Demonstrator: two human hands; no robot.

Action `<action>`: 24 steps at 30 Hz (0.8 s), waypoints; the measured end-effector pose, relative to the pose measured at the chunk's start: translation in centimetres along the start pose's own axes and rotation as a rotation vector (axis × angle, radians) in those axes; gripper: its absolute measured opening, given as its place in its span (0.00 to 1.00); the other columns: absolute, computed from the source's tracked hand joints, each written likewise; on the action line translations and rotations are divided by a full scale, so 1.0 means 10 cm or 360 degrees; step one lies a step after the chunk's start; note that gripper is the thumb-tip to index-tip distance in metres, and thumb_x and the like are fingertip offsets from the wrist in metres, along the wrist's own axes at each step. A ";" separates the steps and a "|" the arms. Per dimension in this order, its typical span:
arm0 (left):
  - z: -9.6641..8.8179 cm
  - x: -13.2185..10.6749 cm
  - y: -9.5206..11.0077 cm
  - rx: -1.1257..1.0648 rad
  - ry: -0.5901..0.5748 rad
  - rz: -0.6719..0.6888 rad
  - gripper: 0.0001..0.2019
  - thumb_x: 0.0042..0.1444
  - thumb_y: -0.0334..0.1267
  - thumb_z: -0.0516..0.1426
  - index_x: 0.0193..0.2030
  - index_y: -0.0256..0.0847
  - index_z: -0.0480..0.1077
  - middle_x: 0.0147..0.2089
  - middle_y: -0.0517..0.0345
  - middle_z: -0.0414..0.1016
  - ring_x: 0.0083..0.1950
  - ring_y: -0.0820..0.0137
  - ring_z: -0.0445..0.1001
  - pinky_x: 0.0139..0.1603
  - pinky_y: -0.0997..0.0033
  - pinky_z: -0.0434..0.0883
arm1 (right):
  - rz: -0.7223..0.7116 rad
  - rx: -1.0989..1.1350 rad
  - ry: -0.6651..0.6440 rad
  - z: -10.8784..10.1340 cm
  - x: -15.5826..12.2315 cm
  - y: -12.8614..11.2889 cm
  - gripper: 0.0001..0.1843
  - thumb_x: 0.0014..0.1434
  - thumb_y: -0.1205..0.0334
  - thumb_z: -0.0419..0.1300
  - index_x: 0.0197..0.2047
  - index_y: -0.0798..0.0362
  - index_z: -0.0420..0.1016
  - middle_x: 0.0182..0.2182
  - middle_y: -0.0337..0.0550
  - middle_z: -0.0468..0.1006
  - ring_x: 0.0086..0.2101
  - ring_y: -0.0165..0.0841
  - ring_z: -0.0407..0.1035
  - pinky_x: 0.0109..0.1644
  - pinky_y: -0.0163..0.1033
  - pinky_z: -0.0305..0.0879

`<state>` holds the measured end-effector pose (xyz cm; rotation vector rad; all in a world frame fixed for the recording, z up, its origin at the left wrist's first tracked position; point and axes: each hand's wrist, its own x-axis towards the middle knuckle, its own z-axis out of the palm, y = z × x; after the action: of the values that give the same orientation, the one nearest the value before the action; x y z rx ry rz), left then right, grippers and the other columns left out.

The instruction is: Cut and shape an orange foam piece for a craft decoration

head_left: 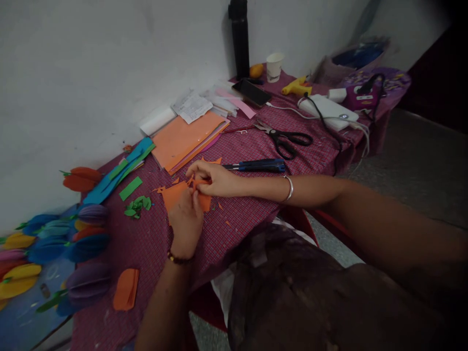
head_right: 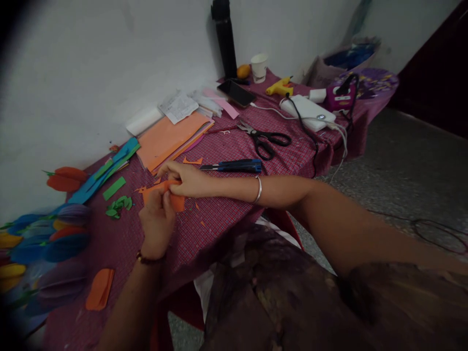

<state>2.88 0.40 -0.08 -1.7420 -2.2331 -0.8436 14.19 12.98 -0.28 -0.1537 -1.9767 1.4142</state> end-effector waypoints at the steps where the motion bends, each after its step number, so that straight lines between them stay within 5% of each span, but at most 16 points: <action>1: 0.00 0.01 -0.01 -0.0125 0.0052 0.0016 0.11 0.66 0.42 0.48 0.36 0.41 0.67 0.29 0.58 0.67 0.28 0.69 0.64 0.31 0.69 0.56 | 0.0027 0.0090 -0.0004 0.00 0.01 0.01 0.16 0.55 0.73 0.55 0.48 0.56 0.63 0.22 0.27 0.54 0.24 0.25 0.51 0.29 0.31 0.48; 6: 0.00 0.05 -0.05 -0.0556 0.0218 -0.0027 0.11 0.67 0.42 0.49 0.34 0.41 0.66 0.30 0.61 0.68 0.32 0.72 0.65 0.34 0.72 0.61 | 0.0269 0.0403 -0.0147 0.00 0.05 -0.01 0.11 0.56 0.63 0.62 0.39 0.56 0.64 0.29 0.33 0.64 0.30 0.25 0.59 0.35 0.32 0.56; 15: 0.03 0.02 -0.05 -0.1086 -0.0020 -0.0280 0.22 0.67 0.54 0.48 0.28 0.41 0.60 0.26 0.64 0.58 0.26 0.74 0.55 0.27 0.72 0.55 | 0.0508 0.0319 -0.0125 0.01 0.02 -0.03 0.10 0.55 0.66 0.62 0.28 0.55 0.62 0.25 0.31 0.61 0.27 0.24 0.56 0.32 0.32 0.52; 24: -0.06 0.02 0.02 -0.1075 -0.0086 -0.0274 0.23 0.61 0.50 0.57 0.22 0.41 0.54 0.22 0.66 0.49 0.25 0.76 0.50 0.26 0.72 0.51 | 0.0431 0.0196 -0.0096 -0.02 0.03 -0.01 0.09 0.57 0.64 0.58 0.30 0.55 0.61 0.26 0.32 0.60 0.27 0.24 0.55 0.31 0.32 0.51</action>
<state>2.89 0.26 0.60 -1.8337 -2.3157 -1.7706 14.08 13.21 0.03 -0.3372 -1.9658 1.7267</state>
